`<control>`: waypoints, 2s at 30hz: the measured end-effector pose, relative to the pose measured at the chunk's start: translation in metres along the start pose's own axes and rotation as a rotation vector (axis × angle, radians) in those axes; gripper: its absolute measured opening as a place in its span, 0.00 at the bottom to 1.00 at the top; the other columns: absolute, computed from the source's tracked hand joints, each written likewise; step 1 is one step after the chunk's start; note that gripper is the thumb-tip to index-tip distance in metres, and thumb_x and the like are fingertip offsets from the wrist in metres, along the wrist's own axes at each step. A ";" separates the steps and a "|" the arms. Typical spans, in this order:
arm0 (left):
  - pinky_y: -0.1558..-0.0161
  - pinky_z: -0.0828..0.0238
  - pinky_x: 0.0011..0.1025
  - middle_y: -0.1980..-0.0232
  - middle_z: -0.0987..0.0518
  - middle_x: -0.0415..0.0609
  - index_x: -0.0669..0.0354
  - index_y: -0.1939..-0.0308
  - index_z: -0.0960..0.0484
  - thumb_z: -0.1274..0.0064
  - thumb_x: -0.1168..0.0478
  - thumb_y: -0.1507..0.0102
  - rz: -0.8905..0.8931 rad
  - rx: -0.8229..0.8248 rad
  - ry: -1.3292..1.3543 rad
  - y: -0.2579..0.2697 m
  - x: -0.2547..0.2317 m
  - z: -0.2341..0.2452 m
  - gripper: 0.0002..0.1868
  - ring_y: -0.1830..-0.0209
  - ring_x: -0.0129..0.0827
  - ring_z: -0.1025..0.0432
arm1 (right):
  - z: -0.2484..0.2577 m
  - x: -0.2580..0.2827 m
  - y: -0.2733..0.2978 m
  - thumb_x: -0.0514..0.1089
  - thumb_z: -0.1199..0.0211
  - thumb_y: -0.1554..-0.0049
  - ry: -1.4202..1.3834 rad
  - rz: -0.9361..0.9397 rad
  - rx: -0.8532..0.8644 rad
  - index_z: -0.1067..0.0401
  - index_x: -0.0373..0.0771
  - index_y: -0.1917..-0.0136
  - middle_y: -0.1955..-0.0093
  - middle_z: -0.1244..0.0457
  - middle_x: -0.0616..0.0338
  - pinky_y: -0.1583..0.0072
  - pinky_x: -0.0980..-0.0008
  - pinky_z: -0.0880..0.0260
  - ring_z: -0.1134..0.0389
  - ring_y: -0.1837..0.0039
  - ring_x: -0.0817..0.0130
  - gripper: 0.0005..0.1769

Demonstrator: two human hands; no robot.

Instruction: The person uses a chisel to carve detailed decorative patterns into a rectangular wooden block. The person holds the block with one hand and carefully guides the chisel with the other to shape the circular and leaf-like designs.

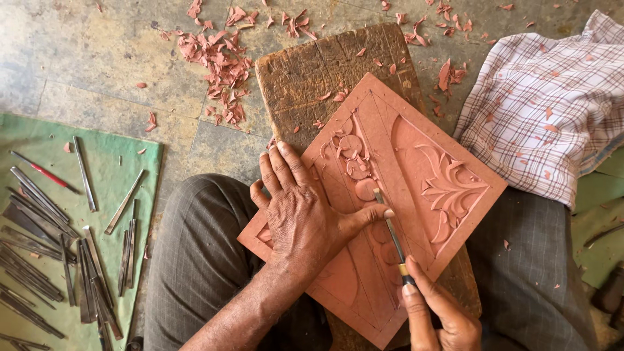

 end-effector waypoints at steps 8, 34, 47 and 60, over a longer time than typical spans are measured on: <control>0.32 0.63 0.66 0.24 0.56 0.79 0.86 0.29 0.60 0.38 0.14 0.66 0.007 0.002 -0.003 -0.002 -0.002 0.000 0.90 0.21 0.67 0.64 | 0.014 -0.006 -0.012 0.34 0.35 0.46 0.000 -0.189 0.083 0.20 0.43 0.39 0.56 0.23 0.53 0.55 0.76 0.25 0.26 0.61 0.77 0.21; 0.33 0.65 0.71 0.23 0.57 0.79 0.85 0.27 0.61 0.42 0.13 0.63 0.011 -0.035 0.033 -0.001 0.002 -0.009 0.88 0.21 0.67 0.65 | 0.045 0.011 -0.051 0.36 0.34 0.42 -0.018 -0.294 0.277 0.22 0.45 0.34 0.70 0.36 0.59 0.70 0.76 0.44 0.44 0.73 0.80 0.22; 0.33 0.64 0.71 0.23 0.57 0.81 0.85 0.27 0.59 0.44 0.14 0.57 -0.024 -0.089 0.041 -0.001 0.004 -0.013 0.84 0.21 0.69 0.64 | 0.061 0.006 -0.073 0.36 0.35 0.41 -0.012 -0.234 0.413 0.22 0.41 0.32 0.68 0.34 0.59 0.70 0.77 0.42 0.45 0.70 0.80 0.22; 0.35 0.63 0.74 0.23 0.57 0.82 0.86 0.27 0.59 0.46 0.13 0.55 -0.008 -0.082 0.051 -0.001 0.003 -0.015 0.83 0.21 0.71 0.64 | 0.083 0.017 -0.117 0.39 0.34 0.40 0.199 -0.216 0.591 0.22 0.41 0.32 0.68 0.35 0.60 0.69 0.75 0.39 0.41 0.67 0.78 0.22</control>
Point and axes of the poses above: each hand's wrist, its own y-axis away from the middle knuckle, its own z-axis out of the back of the hand, x = y × z, the point moved 2 cm from there along -y, towards the middle knuckle
